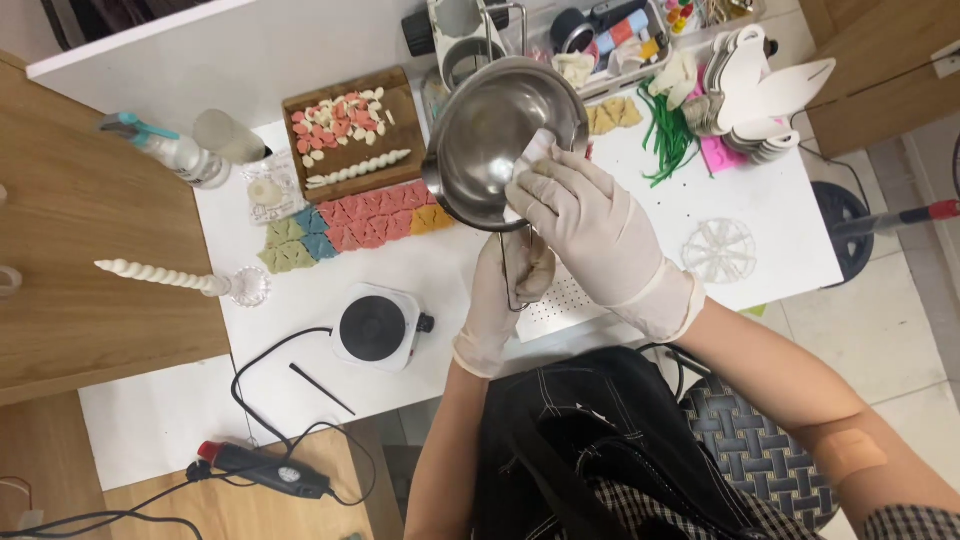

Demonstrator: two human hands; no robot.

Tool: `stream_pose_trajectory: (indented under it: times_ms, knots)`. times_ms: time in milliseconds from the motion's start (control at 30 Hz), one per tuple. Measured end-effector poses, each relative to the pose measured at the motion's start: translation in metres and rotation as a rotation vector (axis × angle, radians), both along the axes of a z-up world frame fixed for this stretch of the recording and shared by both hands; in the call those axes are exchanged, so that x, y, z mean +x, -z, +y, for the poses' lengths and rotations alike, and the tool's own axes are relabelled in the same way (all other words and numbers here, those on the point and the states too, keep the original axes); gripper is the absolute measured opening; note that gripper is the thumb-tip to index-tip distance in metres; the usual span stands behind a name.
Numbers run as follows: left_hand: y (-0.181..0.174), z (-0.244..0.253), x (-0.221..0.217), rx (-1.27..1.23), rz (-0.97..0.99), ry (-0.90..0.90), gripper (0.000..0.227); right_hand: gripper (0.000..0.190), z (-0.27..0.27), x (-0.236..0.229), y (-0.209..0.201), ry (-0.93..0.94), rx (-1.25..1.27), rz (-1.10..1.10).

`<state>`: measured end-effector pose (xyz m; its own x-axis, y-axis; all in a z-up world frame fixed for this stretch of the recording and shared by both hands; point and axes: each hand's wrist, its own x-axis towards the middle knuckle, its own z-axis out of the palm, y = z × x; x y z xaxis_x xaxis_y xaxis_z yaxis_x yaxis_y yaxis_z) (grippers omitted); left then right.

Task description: Cleaning a small metal pot with a tissue after pouring out wax or resin.

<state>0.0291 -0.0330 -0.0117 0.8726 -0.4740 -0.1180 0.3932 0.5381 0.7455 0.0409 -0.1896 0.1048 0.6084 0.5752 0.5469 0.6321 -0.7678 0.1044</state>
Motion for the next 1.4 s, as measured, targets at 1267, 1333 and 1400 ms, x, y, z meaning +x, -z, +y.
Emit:
stream_pose_trajectory:
  times_ms: [1267, 1333, 1400]
  knots:
    - [0.017, -0.017, 0.063, -0.153, -0.188, -0.636, 0.043, 0.041, 0.067, -0.003, -0.029, -0.14, 0.473, 0.01]
    - [0.014, -0.016, 0.063, -0.176, -0.196, -0.602, 0.041, 0.039, 0.086, -0.011, -0.025, -0.146, 0.718, 0.092]
    - [0.011, -0.014, 0.059, -0.196, -0.198, -0.572, 0.041, 0.039, 0.099, -0.016, -0.025, -0.115, 0.809, 0.107]
